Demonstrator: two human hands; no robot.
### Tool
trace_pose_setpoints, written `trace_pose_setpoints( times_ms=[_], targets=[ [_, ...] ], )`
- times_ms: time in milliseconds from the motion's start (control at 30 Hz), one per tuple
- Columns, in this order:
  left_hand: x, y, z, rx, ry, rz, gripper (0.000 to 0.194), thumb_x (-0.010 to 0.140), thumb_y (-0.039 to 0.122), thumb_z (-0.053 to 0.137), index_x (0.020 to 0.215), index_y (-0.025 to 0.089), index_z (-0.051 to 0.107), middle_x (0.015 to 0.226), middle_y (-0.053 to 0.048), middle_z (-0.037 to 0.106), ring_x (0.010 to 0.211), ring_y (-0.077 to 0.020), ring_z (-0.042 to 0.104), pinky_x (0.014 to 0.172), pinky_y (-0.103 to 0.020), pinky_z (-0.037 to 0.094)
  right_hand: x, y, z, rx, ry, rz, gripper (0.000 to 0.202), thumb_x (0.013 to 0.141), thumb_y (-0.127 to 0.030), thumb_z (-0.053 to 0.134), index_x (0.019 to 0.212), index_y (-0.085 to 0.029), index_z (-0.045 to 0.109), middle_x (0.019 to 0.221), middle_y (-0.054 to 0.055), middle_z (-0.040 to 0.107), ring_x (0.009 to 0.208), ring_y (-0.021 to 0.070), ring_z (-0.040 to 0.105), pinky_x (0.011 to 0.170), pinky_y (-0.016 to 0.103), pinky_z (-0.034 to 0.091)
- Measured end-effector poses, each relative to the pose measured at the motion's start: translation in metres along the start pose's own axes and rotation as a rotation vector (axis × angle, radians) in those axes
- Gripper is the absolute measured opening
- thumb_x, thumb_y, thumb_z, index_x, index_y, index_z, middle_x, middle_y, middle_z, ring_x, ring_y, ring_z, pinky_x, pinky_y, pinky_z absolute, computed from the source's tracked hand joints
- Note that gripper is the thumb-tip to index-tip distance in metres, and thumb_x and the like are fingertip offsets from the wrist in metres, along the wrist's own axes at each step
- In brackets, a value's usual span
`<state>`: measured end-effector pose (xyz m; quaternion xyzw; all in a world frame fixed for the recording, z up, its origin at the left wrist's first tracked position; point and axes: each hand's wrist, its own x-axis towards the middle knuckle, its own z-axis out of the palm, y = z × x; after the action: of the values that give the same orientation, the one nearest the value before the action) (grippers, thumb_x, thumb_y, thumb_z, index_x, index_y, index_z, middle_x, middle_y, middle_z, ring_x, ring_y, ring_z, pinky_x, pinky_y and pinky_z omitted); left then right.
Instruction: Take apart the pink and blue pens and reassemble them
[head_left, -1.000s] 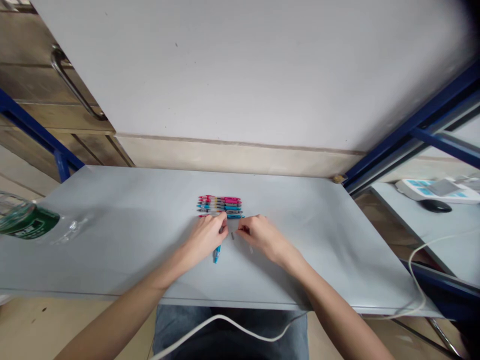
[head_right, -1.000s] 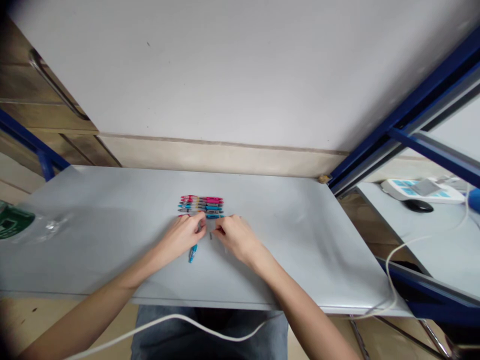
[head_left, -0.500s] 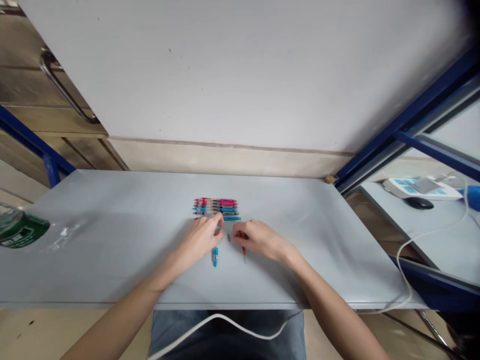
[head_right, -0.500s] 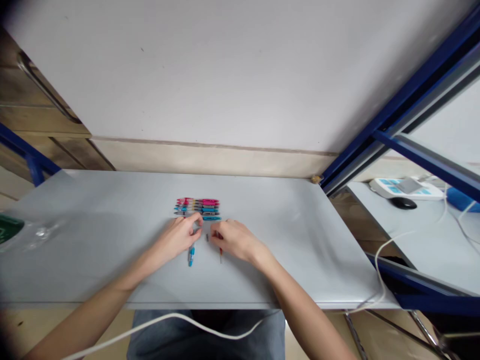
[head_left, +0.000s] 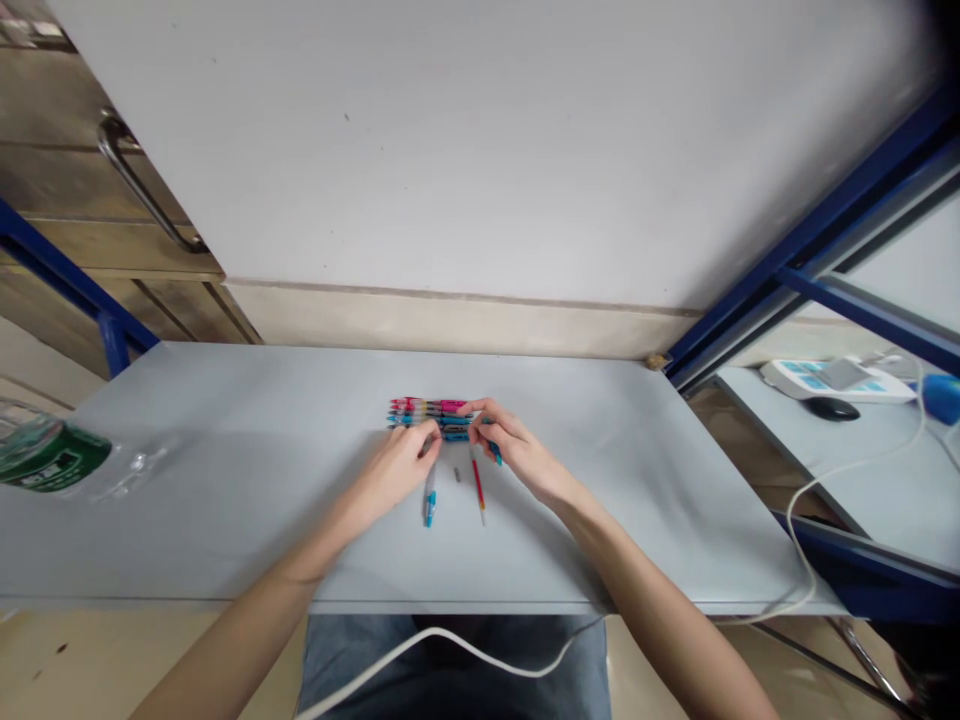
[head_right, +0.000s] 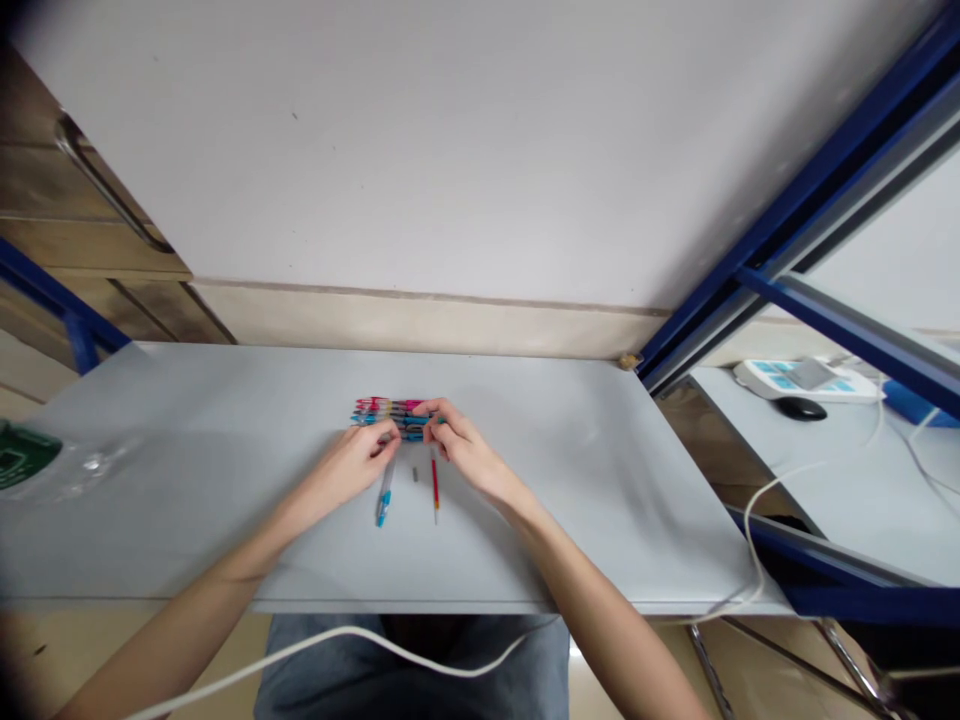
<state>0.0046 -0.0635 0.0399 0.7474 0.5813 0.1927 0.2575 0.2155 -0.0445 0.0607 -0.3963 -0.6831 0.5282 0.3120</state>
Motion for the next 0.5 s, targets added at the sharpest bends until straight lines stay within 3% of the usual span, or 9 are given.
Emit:
trace_pose_setpoints(
  times_ms=[100, 233, 367, 500],
  targets=[
    [0.002, -0.004, -0.002, -0.035, 0.011, 0.001, 0.015, 0.096, 0.025, 0.047, 0.091, 0.022, 0.062, 0.075, 0.002, 0.067, 0.063, -0.0139, 0.057, 0.063, -0.024, 0.036, 0.000, 0.002, 0.009, 0.215, 0.026, 0.003, 0.028, 0.092, -0.017, 0.041, 0.117, -0.023, 0.050, 0.093, 0.002, 0.060, 0.076, 0.0151, 0.052, 0.074, 0.029, 0.046],
    [0.005, -0.011, -0.001, -0.106, -0.001, 0.028, 0.015, 0.095, 0.025, 0.049, 0.092, 0.021, 0.062, 0.079, 0.001, 0.069, 0.065, -0.0133, 0.059, 0.062, -0.023, 0.036, 0.002, 0.008, 0.021, 0.455, -0.041, 0.015, 0.014, 0.100, -0.033, 0.050, 0.107, -0.024, 0.042, 0.088, 0.003, 0.069, 0.076, 0.0161, 0.064, 0.079, 0.033, 0.051],
    [0.005, -0.013, 0.001, -0.151, -0.020, 0.061, 0.020, 0.097, 0.029, 0.046, 0.085, 0.020, 0.060, 0.069, 0.002, 0.063, 0.058, -0.0119, 0.052, 0.057, -0.022, 0.032, 0.003, 0.012, 0.019, 0.445, -0.057, 0.025, 0.027, 0.100, -0.045, 0.057, 0.099, -0.025, 0.040, 0.083, 0.004, 0.075, 0.077, 0.0180, 0.071, 0.078, 0.034, 0.052],
    [0.004, -0.009, 0.000, -0.133, -0.028, 0.043, 0.019, 0.095, 0.031, 0.048, 0.085, 0.021, 0.060, 0.060, 0.004, 0.053, 0.052, -0.0117, 0.044, 0.053, -0.023, 0.028, 0.003, 0.010, 0.003, 0.328, -0.022, 0.010, 0.032, 0.095, -0.048, 0.064, 0.093, -0.023, 0.046, 0.089, 0.008, 0.077, 0.081, 0.0178, 0.071, 0.074, 0.030, 0.050]
  ],
)
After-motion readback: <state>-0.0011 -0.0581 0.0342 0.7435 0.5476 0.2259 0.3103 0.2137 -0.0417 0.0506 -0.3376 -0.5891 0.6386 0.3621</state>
